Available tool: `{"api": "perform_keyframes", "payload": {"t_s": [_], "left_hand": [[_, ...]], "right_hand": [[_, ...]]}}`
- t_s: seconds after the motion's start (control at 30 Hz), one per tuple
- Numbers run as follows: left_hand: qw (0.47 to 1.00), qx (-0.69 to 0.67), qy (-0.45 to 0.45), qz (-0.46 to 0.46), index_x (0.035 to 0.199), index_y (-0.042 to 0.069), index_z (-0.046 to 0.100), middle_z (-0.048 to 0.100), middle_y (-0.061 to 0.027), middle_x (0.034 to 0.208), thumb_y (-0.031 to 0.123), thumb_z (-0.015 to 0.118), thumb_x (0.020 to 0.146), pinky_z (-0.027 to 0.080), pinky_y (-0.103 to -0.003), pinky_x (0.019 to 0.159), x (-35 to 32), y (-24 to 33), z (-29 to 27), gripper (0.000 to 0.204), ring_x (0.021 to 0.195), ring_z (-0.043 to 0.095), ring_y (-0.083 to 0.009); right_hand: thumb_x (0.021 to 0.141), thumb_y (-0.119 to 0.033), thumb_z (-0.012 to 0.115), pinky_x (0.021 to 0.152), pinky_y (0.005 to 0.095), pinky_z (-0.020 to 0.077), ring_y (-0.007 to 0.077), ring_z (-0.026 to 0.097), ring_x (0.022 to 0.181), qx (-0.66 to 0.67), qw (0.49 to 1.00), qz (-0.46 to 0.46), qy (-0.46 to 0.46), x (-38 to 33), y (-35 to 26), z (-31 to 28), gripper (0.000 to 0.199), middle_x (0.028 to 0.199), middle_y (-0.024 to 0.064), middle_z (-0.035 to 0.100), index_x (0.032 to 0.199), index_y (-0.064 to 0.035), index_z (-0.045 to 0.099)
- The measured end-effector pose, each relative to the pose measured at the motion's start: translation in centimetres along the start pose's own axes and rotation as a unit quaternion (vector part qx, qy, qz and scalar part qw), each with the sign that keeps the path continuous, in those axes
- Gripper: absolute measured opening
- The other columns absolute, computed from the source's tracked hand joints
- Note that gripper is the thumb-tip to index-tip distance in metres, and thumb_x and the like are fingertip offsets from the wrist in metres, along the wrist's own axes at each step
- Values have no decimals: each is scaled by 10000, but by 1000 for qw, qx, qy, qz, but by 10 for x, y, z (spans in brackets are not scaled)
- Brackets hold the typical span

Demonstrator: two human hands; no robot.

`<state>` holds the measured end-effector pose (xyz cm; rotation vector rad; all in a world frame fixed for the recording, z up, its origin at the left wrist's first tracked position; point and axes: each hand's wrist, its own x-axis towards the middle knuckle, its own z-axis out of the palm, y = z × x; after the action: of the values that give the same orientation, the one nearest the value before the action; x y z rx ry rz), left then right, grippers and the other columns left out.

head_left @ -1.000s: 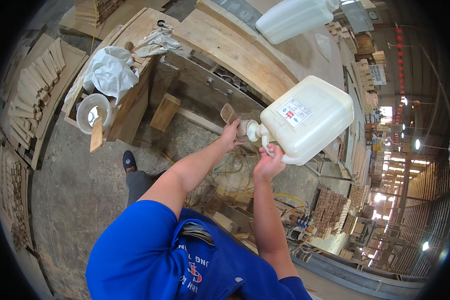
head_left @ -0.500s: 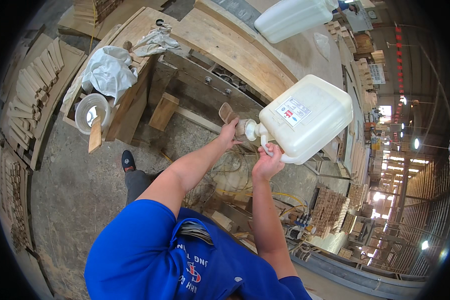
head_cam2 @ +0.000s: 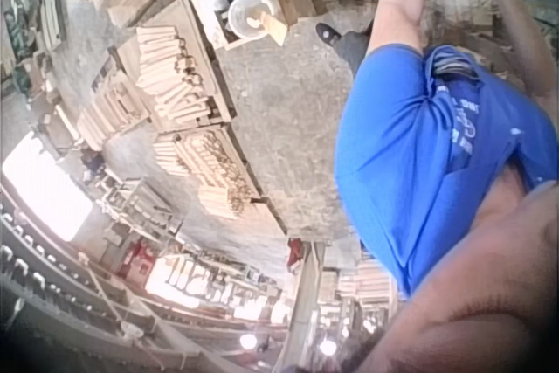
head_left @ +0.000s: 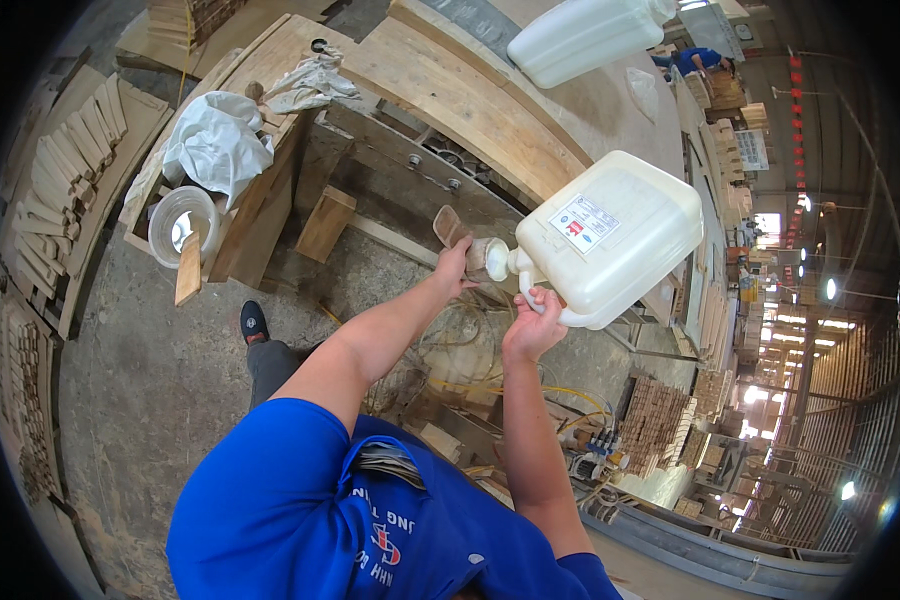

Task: The person pours a white liquid from a large plastic container into a small cup, then uses a wooden stick to stir the mixture. Finally, they use a power drill with a mixing attachment to blend the contents of the cup thoroughly.

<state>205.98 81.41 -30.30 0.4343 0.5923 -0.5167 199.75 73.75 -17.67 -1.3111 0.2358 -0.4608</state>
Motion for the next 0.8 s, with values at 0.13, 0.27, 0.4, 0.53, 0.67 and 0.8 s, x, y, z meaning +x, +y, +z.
{"api": "perform_keyframes", "payload": {"t_s": [0.13, 0.27, 0.4, 0.53, 0.67, 0.8], "left_hand": [[999, -25, 20, -14, 1179, 152, 498, 533, -50, 1157, 470, 507, 829, 387, -517, 884, 1, -1, 2, 473, 1096, 477, -242], [999, -13, -36, 5, 1174, 148, 491, 528, -58, 1168, 466, 506, 821, 428, -496, 816, 9, -2, -1, 476, 1023, 529, -265], [1000, 7, -16, -6, 1174, 158, 492, 561, -43, 1119, 500, 495, 827, 437, -471, 810, 10, -5, 9, 487, 995, 548, -242], [999, 19, -20, -16, 1201, 205, 476, 521, -31, 1181, 484, 463, 847, 412, -497, 835, 8, -12, 9, 451, 1058, 507, -247], [999, 21, -23, -24, 1213, 225, 470, 509, -25, 1200, 480, 451, 854, 391, -508, 865, 13, -6, 2, 441, 1085, 489, -250], [1000, 13, -17, -16, 1207, 192, 473, 527, -39, 1170, 486, 471, 841, 394, -498, 859, 10, -8, 6, 469, 1054, 506, -251]], "right_hand": [[814, -54, 489, 535, 316, 428, 164, 500, 676, -19, 999, 13, 30, -2, 3, -2, 45, 711, 57, 482, 810, -20, 459], [804, -67, 531, 516, 320, 433, 176, 513, 666, -41, 998, 19, 42, 6, 0, 0, 90, 727, 71, 500, 764, -19, 466], [814, -90, 536, 527, 308, 412, 153, 503, 717, 16, 1000, 9, 19, 5, -6, 1, 86, 711, 32, 483, 763, -53, 479], [821, -97, 533, 535, 304, 402, 139, 493, 740, 5, 1000, 12, 21, 2, -7, -6, 67, 701, 11, 465, 798, -68, 477], [823, -98, 530, 536, 304, 405, 138, 495, 737, 12, 1000, 5, 12, 0, -6, 3, 65, 702, 11, 465, 806, -66, 476], [826, -82, 517, 524, 283, 411, 134, 505, 695, 31, 999, -5, 27, 0, -5, 1, 101, 744, 48, 523, 741, -31, 499]]}}
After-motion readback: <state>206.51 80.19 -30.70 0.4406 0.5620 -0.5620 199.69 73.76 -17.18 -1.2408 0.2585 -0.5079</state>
